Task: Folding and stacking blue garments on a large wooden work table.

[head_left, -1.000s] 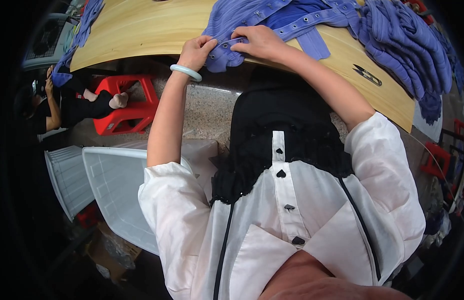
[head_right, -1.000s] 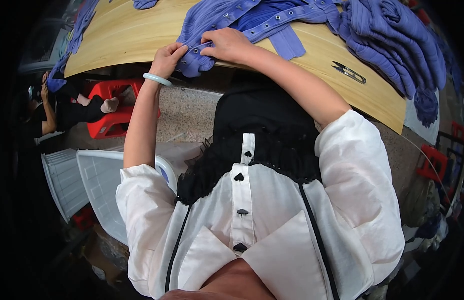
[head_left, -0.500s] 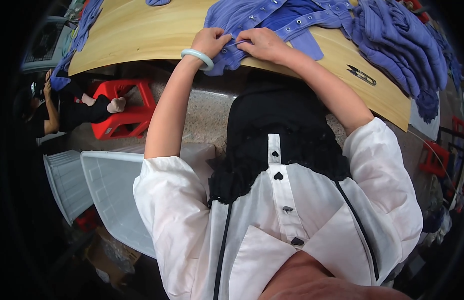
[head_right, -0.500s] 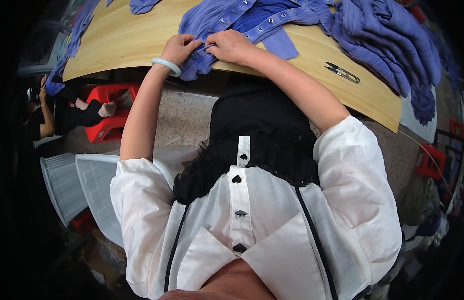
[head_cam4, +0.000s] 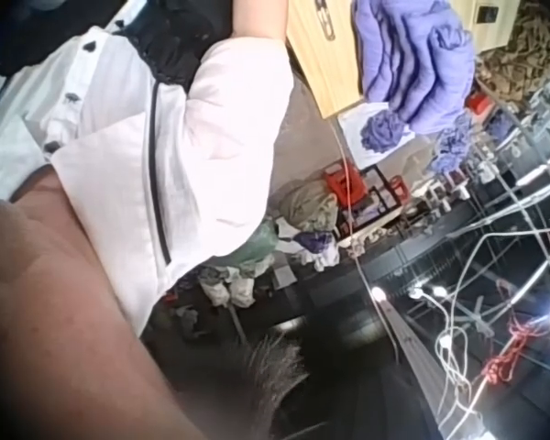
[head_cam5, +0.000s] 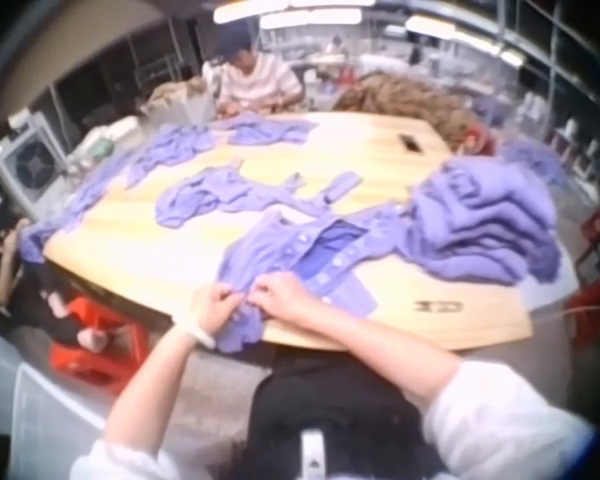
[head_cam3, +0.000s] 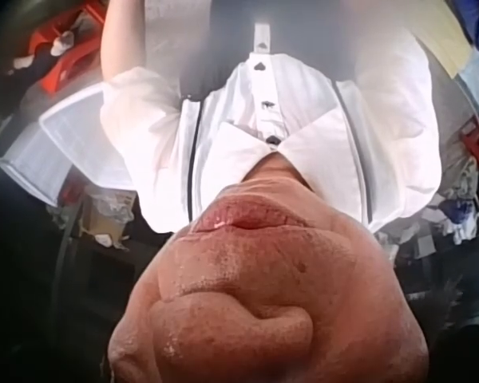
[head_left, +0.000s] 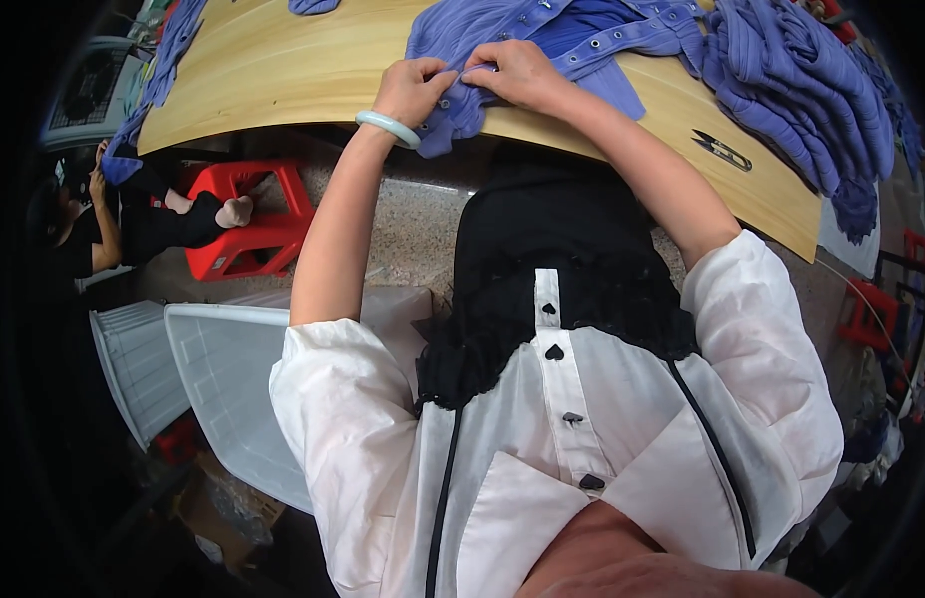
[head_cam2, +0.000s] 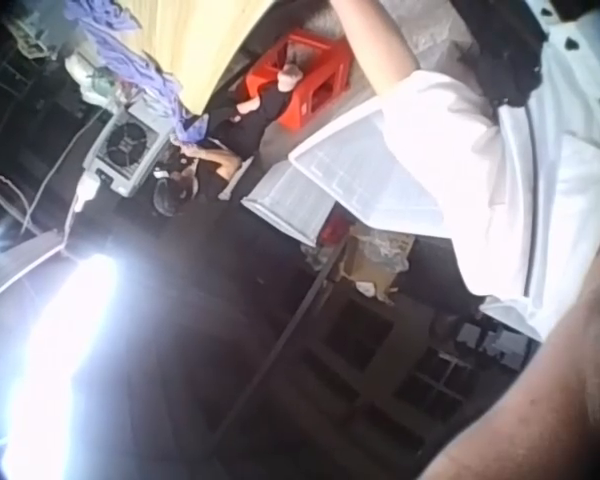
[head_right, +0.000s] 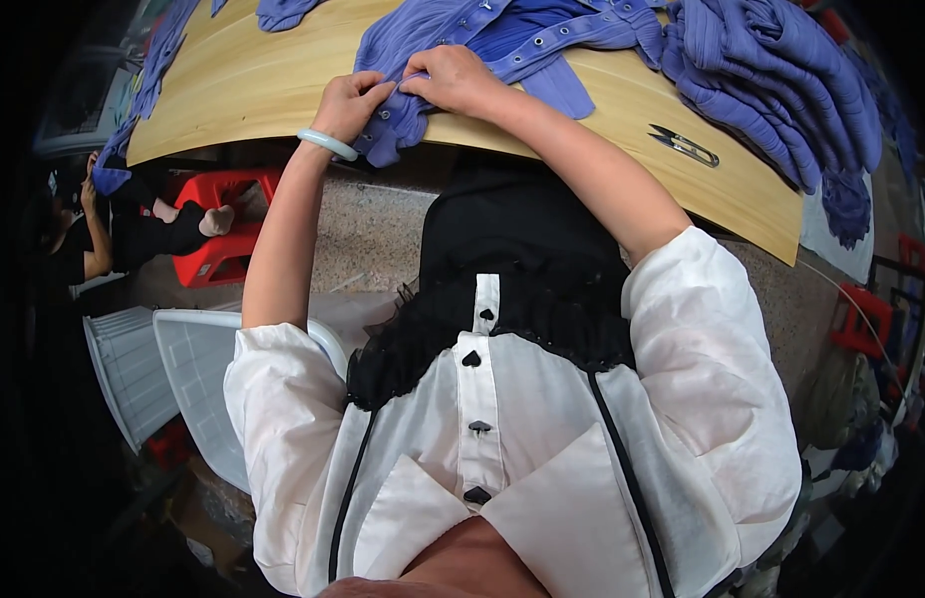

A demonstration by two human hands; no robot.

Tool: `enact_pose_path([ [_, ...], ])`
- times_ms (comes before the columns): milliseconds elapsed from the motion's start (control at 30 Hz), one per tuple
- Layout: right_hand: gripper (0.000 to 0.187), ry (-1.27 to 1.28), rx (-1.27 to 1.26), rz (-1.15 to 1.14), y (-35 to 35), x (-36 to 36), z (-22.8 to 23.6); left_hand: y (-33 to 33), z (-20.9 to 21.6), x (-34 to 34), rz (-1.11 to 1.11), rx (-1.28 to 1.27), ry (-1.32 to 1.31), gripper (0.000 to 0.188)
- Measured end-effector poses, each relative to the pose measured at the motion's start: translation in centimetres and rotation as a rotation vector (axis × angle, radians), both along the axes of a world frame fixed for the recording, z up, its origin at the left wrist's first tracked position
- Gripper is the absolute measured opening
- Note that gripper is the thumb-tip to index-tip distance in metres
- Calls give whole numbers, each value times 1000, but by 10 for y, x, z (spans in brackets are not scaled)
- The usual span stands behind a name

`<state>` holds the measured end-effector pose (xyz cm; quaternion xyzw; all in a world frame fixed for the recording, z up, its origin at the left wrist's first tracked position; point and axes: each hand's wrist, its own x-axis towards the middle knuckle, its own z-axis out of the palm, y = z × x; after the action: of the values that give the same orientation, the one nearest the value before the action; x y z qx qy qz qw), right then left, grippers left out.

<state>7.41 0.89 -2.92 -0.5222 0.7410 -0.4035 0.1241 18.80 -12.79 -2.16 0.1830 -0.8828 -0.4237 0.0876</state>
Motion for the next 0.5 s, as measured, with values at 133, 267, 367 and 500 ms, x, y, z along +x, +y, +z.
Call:
enact_pose_path([
  [133, 25, -35, 68, 29, 1, 1, 7, -4, -1, 2, -3, 120, 15, 23],
  [267, 24, 20, 129, 49, -2, 3, -1, -2, 0, 7, 51, 446, -1, 18],
  [367, 25, 104, 146, 52, 2, 8, -2, -8, -5, 13, 11, 445, -48, 16],
  [500, 26, 153, 223, 68, 16, 2, 10, -13, -7, 23, 18, 438, -73, 16],
])
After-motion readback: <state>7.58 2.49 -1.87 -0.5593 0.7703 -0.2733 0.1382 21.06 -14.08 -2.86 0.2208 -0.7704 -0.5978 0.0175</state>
